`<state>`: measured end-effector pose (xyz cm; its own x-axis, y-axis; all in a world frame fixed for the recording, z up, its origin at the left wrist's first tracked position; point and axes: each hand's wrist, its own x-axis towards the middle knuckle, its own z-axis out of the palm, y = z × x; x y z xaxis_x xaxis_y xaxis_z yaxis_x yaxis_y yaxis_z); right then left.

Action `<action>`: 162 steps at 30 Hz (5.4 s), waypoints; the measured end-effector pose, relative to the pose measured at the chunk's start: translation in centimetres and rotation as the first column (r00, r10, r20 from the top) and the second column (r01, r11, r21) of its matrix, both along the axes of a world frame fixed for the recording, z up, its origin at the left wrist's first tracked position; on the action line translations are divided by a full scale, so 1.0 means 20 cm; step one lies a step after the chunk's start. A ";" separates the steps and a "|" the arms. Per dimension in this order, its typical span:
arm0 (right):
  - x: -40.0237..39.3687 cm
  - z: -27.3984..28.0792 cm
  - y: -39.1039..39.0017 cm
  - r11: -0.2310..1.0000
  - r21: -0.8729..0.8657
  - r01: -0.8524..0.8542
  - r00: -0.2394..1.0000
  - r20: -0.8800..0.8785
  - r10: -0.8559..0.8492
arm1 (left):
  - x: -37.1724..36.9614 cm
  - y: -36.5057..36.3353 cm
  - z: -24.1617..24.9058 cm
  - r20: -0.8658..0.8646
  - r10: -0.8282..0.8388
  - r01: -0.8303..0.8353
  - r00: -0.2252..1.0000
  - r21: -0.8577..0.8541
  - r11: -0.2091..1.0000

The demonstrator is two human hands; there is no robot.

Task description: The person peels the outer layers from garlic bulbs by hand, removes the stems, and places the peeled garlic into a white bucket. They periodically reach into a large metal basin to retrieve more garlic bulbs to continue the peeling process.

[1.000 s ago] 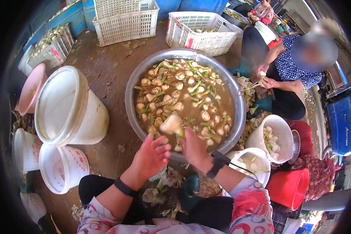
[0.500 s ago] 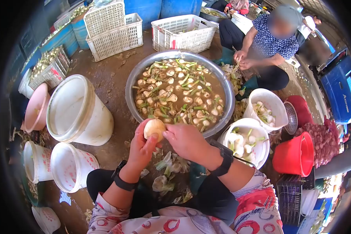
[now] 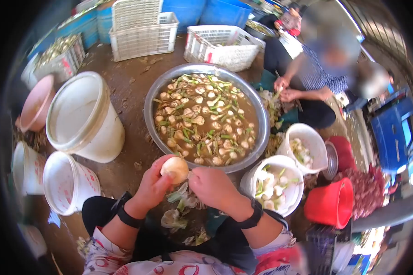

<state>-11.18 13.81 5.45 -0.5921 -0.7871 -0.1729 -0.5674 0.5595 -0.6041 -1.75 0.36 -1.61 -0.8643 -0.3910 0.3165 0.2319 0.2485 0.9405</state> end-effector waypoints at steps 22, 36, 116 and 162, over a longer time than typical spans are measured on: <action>0.02 -0.03 -0.05 0.991 -0.082 -0.102 0.982 0.150 0.114 | 0.04 -0.22 0.02 -0.205 -0.374 0.196 0.904 0.979 -0.062; -0.04 0.00 -0.03 0.958 -0.267 -0.103 0.994 -0.067 0.088 | 0.01 -0.12 0.03 -0.058 -0.207 0.157 0.977 0.850 0.504; -0.10 -0.30 -0.08 0.998 -0.054 0.027 0.956 0.293 -0.010 | 1.08 -1.10 0.00 0.016 0.902 -0.523 0.432 0.819 0.236; -0.97 -1.70 -0.05 0.898 0.300 0.323 0.854 0.316 -0.412 | -0.32 0.06 -0.27 0.336 -0.202 -0.164 0.920 0.797 0.581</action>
<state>-30.67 12.77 -28.64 -0.6893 -0.4359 -0.5786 -0.0583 0.8295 -0.5554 -8.11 1.61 -6.99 -0.8437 -0.3018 -0.4440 -0.1629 -0.6441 0.7474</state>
